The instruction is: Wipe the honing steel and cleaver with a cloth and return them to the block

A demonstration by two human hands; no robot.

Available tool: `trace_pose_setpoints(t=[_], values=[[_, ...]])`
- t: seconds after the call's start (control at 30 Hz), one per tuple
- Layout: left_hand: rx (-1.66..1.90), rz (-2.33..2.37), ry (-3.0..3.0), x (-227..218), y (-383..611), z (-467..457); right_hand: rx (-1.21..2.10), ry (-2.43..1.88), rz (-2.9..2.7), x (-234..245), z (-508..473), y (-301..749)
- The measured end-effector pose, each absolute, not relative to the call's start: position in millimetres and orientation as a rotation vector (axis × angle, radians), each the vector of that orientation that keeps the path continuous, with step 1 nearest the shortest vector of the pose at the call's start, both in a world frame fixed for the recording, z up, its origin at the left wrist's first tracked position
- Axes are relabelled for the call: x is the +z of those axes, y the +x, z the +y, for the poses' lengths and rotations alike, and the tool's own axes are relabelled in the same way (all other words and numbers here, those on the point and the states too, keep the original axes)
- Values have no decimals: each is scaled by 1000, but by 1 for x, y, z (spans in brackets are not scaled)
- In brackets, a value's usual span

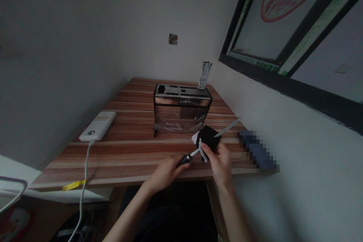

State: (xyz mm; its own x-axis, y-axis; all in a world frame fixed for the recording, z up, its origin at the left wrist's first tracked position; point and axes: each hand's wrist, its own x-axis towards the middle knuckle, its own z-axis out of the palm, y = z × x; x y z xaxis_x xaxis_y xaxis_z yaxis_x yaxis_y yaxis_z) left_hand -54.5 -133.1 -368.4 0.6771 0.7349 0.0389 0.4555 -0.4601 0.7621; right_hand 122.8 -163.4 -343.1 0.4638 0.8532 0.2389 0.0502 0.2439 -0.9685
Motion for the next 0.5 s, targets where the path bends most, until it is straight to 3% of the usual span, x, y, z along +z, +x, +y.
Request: trace_pose_setpoints(t=[0.5], values=[[438, 914, 2145, -369, -56, -134, 444, -1045, -781, -309, -147, 191]])
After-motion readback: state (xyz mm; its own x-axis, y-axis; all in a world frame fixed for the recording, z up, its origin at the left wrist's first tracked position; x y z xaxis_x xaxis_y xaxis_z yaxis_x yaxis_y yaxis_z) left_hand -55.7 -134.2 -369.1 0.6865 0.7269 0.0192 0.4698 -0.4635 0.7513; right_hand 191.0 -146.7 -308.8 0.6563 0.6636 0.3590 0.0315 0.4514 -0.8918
